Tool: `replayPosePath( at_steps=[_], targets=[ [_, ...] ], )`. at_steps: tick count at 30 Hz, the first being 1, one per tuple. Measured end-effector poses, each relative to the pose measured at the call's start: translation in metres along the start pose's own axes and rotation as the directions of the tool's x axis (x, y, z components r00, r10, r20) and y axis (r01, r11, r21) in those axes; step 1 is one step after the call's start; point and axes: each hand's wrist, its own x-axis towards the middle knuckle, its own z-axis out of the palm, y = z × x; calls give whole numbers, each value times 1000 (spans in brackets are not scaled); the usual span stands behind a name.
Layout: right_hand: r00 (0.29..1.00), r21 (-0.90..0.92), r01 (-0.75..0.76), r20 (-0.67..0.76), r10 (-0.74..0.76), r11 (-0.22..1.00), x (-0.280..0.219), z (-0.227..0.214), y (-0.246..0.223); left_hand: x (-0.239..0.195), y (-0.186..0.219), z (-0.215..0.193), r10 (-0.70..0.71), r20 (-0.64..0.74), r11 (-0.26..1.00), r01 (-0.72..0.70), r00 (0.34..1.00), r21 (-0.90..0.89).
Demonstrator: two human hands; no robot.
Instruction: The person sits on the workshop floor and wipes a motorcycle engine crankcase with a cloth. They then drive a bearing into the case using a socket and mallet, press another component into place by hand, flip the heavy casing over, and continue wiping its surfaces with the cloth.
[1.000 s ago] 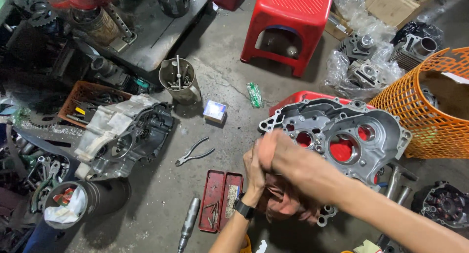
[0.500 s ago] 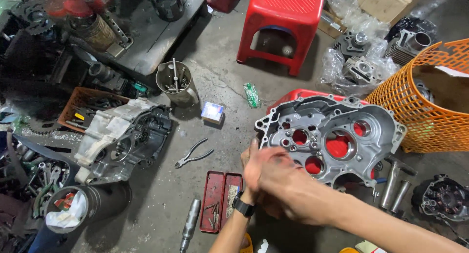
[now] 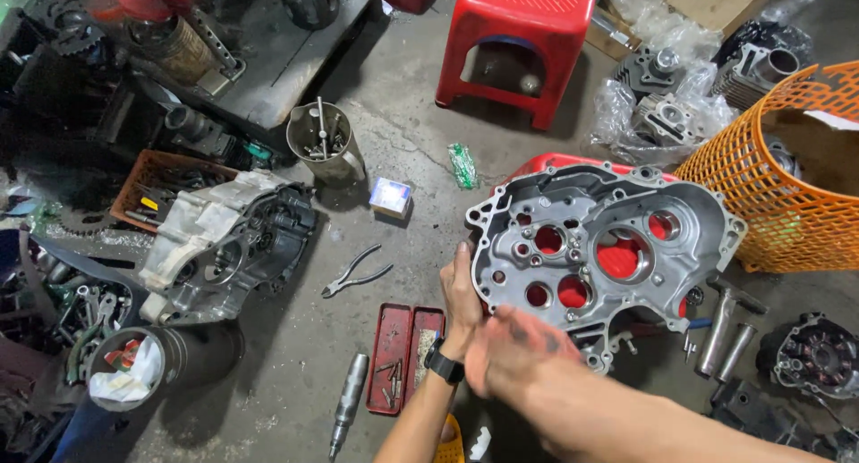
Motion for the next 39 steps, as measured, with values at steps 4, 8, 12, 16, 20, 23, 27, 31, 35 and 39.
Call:
replayPosePath(
  at_steps=[4, 8, 12, 16, 20, 23, 27, 31, 35, 39],
  targets=[
    [914, -35, -53, -405, 34, 998, 18, -30, 9, 9, -47, -10, 112, -26, 988, -108, 993, 108],
    [935, -449, -246, -342, 89, 859, 22, 3, 6, 7, -25, -3, 120, 44, 992, -118, 992, -46],
    [961, -500, -244, -242, 137, 831, -22, 28, -8, -1, -14, 6, 144, -14, 988, -145, 989, -60],
    [984, -623, -118, -177, 8, 774, -70, 40, -8, -2, -10, 6, 126, 9, 992, -126, 992, -12],
    [953, -316, -175, -293, 80, 932, -51, 8, -5, -4, -20, 7, 123, 0, 989, -122, 992, -83],
    [947, -386, -242, -295, 129, 890, -32, 2, 4, -4, -18, 15, 104, 20, 983, -100, 994, -157],
    [948, -428, -236, -298, 111, 872, -61, 30, 2, -1, -21, 13, 120, 2, 986, -119, 993, -117],
    [954, -581, -227, -296, 57, 781, -91, 20, -6, 2, -28, 14, 107, -31, 990, -109, 994, -90],
    [953, -409, -180, -299, 54, 894, -68, 9, 5, 2, -32, 12, 112, 8, 985, -110, 994, -131],
    [956, -359, -159, -290, 52, 920, -46, 8, 16, 2, -29, 12, 92, 13, 986, -89, 996, -141]
  ],
)
